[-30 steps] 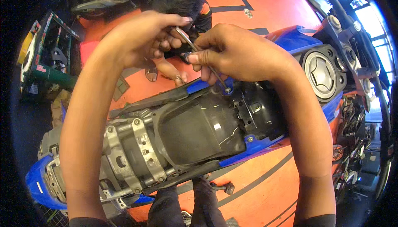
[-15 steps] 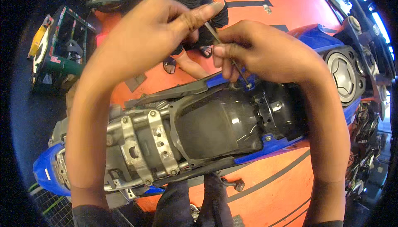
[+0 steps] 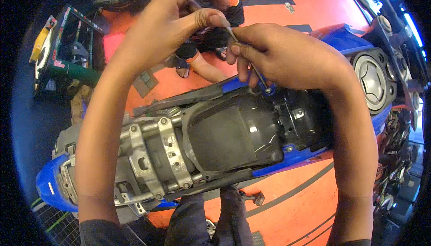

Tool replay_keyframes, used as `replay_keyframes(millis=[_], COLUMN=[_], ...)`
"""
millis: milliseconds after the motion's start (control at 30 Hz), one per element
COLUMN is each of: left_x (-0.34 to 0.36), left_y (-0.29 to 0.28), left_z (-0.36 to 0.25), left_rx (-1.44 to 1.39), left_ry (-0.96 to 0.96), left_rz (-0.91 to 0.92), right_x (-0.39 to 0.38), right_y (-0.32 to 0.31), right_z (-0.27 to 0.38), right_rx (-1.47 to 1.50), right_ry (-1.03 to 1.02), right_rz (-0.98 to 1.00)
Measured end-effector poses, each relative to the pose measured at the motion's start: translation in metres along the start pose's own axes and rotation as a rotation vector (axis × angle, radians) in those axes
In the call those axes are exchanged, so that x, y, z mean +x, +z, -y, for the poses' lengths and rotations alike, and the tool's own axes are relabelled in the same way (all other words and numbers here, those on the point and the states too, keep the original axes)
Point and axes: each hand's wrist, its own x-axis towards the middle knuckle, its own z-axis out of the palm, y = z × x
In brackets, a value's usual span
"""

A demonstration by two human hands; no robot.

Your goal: The person removes screws from a motorcycle fuel tank fairing using a screwdriver, places the screws in a tray, and then removes another bolt from the engine area using a T-handle wrench.

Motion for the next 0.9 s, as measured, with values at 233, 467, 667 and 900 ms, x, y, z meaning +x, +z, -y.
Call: replay_keyframes(millis=[233, 467, 667, 900], left_x=[0.037, 0.035, 0.022, 0.015], left_y=[0.007, -0.004, 0.001, -0.003], left_z=[-0.028, 0.022, 0.04, 0.025], left_rx=[0.07, -0.417, -0.118, 0.4], left_ry=[-0.49, -0.69, 0.001, 0.278], left_rz=[0.062, 0.162, 0.105, -0.05], right_x=[-0.005, 0.004, 0.001, -0.001], right_y=[0.005, 0.02, 0.016, 0.013], right_z=[0.0, -0.015, -0.009, -0.004], right_rx=[-0.081, -0.103, 0.015, 0.034], right_ry=[0.044, -0.127, 0.011, 0.024], right_rz=[-0.089, -0.278, -0.211, -0.168])
